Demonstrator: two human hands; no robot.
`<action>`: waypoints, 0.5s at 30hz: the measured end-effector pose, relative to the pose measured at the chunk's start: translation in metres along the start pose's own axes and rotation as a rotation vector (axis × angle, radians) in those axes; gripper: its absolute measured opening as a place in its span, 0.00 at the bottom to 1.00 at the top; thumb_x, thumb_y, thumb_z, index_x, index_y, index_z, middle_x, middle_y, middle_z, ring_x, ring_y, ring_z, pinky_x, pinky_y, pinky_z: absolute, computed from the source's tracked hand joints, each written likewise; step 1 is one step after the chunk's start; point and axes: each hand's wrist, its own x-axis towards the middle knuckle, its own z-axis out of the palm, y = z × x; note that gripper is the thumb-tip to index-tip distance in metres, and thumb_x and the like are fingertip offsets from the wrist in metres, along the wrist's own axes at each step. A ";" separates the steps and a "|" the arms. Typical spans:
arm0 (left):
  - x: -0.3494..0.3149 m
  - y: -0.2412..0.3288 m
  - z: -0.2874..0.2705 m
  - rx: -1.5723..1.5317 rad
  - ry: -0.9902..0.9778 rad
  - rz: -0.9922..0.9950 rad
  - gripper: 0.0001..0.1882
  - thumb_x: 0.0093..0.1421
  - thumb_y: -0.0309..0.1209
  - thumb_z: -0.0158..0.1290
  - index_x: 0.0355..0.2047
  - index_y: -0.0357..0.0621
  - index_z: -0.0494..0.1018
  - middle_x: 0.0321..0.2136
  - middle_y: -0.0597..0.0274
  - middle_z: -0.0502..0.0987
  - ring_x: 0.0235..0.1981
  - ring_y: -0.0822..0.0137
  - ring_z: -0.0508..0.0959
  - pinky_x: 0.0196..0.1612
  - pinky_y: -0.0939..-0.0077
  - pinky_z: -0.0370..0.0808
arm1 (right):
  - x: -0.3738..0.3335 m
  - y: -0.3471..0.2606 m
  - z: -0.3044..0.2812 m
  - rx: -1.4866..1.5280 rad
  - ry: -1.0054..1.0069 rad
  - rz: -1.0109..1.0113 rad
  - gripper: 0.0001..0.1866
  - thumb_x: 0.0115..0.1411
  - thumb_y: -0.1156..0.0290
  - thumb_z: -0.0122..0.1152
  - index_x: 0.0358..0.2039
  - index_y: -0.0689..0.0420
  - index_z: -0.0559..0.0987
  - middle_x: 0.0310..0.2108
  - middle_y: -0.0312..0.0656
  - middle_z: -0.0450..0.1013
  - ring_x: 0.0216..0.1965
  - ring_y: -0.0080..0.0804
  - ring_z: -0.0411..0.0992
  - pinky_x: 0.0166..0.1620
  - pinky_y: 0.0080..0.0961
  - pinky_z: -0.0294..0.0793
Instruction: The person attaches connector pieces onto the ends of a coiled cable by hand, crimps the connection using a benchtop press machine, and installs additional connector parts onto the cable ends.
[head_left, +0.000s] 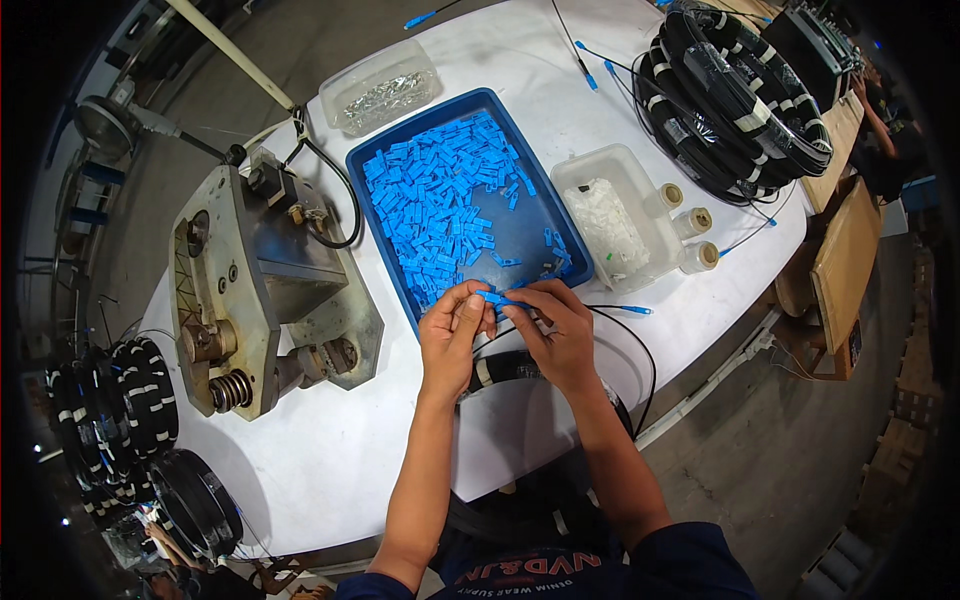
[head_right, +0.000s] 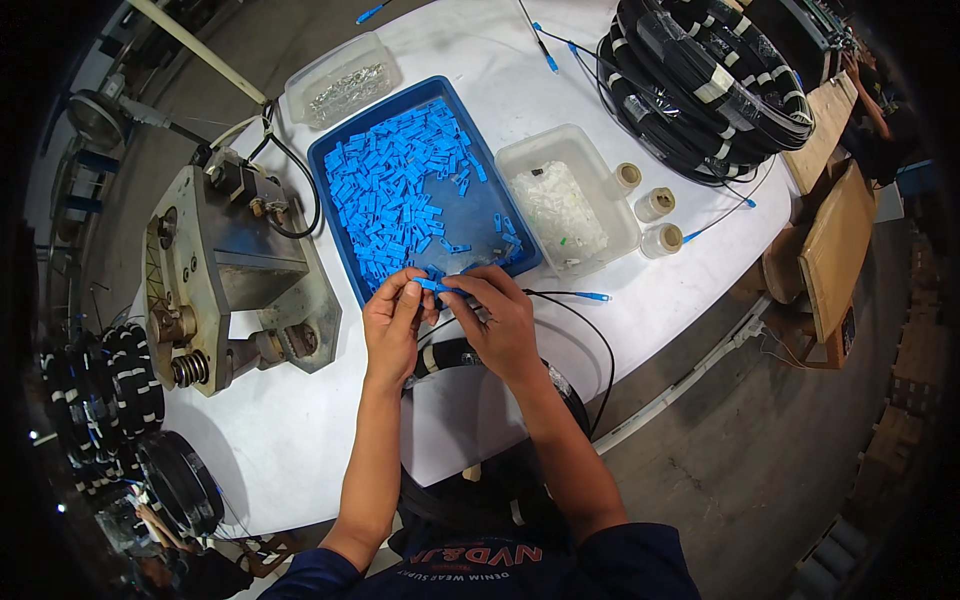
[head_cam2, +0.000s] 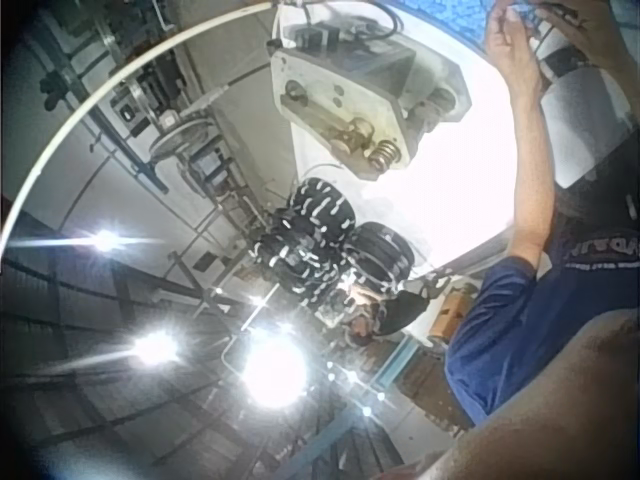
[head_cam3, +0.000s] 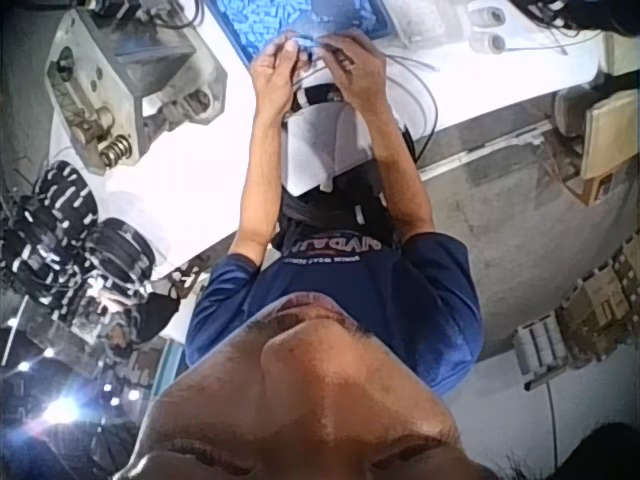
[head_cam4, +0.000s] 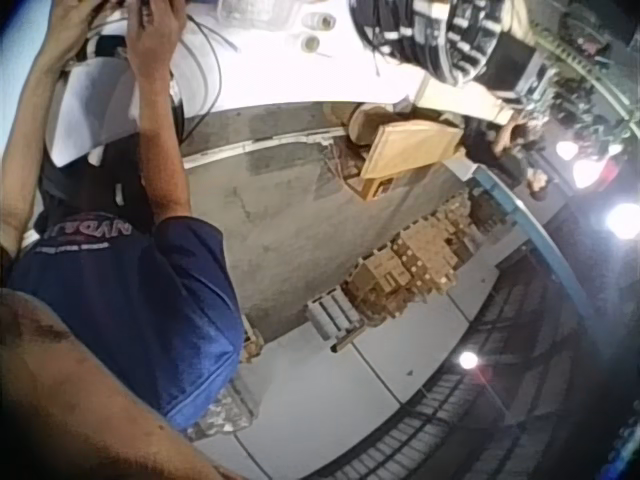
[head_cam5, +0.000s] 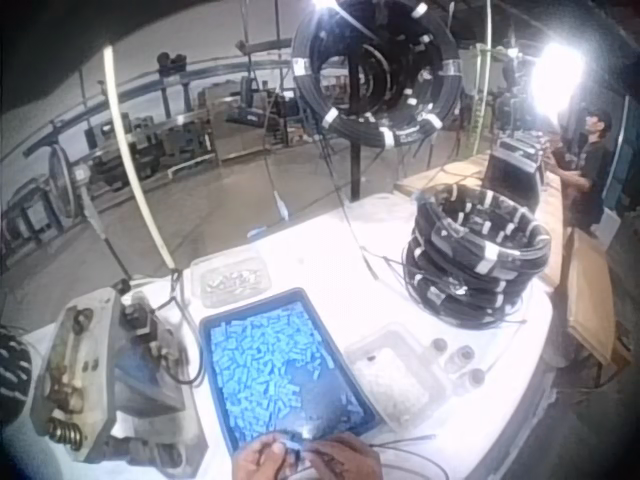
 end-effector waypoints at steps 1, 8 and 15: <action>0.000 0.000 0.000 0.000 0.000 0.000 0.11 0.68 0.31 0.51 0.45 0.37 0.73 0.26 0.65 0.73 0.26 0.75 0.71 0.32 0.80 0.71 | 0.000 -0.001 0.000 -0.011 0.005 0.008 0.10 0.53 0.76 0.70 0.37 0.58 0.83 0.31 0.41 0.75 0.30 0.34 0.75 0.32 0.26 0.73; 0.000 0.000 -0.001 0.022 -0.012 0.003 0.11 0.67 0.32 0.52 0.45 0.37 0.73 0.26 0.65 0.73 0.26 0.75 0.72 0.32 0.80 0.71 | -0.002 0.001 0.002 -0.003 0.010 0.032 0.09 0.54 0.75 0.70 0.36 0.58 0.83 0.30 0.42 0.75 0.30 0.36 0.75 0.33 0.27 0.73; 0.000 -0.002 -0.003 0.034 -0.019 -0.003 0.12 0.68 0.32 0.52 0.45 0.37 0.74 0.27 0.64 0.74 0.27 0.75 0.72 0.33 0.80 0.71 | -0.002 0.003 0.002 -0.005 0.019 -0.018 0.09 0.53 0.76 0.70 0.37 0.58 0.83 0.30 0.42 0.75 0.30 0.36 0.75 0.32 0.27 0.73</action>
